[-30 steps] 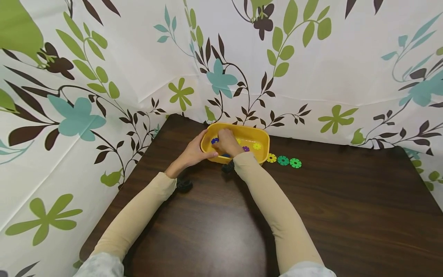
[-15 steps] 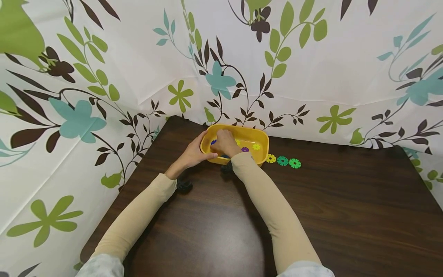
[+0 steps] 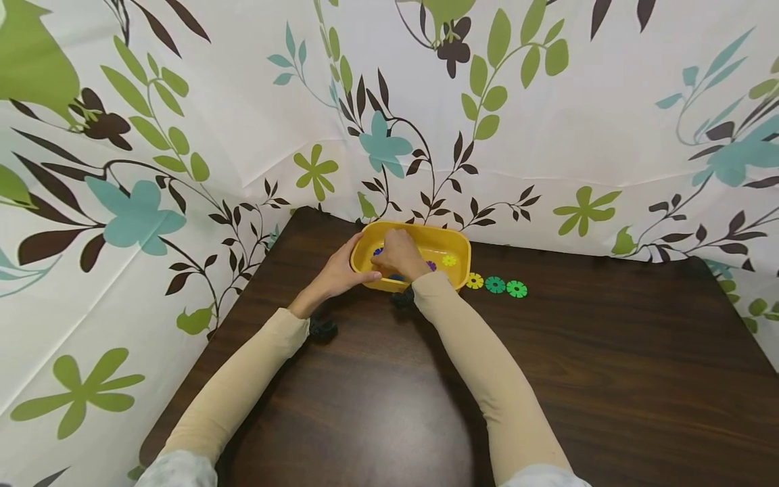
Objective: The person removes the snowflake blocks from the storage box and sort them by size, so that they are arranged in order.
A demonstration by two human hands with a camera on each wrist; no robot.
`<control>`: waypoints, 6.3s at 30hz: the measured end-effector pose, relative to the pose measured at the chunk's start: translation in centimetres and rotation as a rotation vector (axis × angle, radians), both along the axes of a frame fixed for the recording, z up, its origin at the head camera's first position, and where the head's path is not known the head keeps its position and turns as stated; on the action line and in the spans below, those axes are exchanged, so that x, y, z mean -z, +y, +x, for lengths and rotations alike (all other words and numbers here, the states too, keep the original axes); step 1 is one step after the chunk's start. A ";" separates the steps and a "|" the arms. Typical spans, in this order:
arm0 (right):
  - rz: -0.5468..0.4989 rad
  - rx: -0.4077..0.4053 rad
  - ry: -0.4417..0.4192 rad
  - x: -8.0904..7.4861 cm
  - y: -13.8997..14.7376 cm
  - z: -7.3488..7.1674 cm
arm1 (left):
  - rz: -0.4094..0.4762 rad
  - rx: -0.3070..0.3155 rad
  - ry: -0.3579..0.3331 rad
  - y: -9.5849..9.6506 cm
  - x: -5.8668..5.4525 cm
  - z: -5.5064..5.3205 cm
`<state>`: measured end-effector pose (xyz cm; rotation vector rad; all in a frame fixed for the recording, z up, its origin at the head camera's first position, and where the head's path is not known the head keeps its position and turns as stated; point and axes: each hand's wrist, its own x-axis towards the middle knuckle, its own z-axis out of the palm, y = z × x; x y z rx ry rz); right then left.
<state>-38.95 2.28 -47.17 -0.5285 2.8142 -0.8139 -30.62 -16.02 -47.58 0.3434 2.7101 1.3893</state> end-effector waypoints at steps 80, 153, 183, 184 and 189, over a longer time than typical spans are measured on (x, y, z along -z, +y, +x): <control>-0.154 0.424 0.346 0.6 29.2 12.5 | 0.018 0.004 0.015 0.0 0.3 -0.1; -0.179 0.073 0.271 -5.1 16.2 9.1 | 0.027 0.013 0.015 0.1 0.3 -0.3; 0.054 -0.416 -0.080 -3.1 6.6 4.0 | 0.014 -0.007 0.017 0.1 0.5 -0.1; 0.045 -0.418 -0.085 -3.0 6.6 3.9 | 0.014 -0.009 0.017 0.1 0.5 -0.1; 0.016 -0.404 -0.093 -2.8 6.7 3.8 | 0.019 -0.009 0.024 0.2 0.3 -0.1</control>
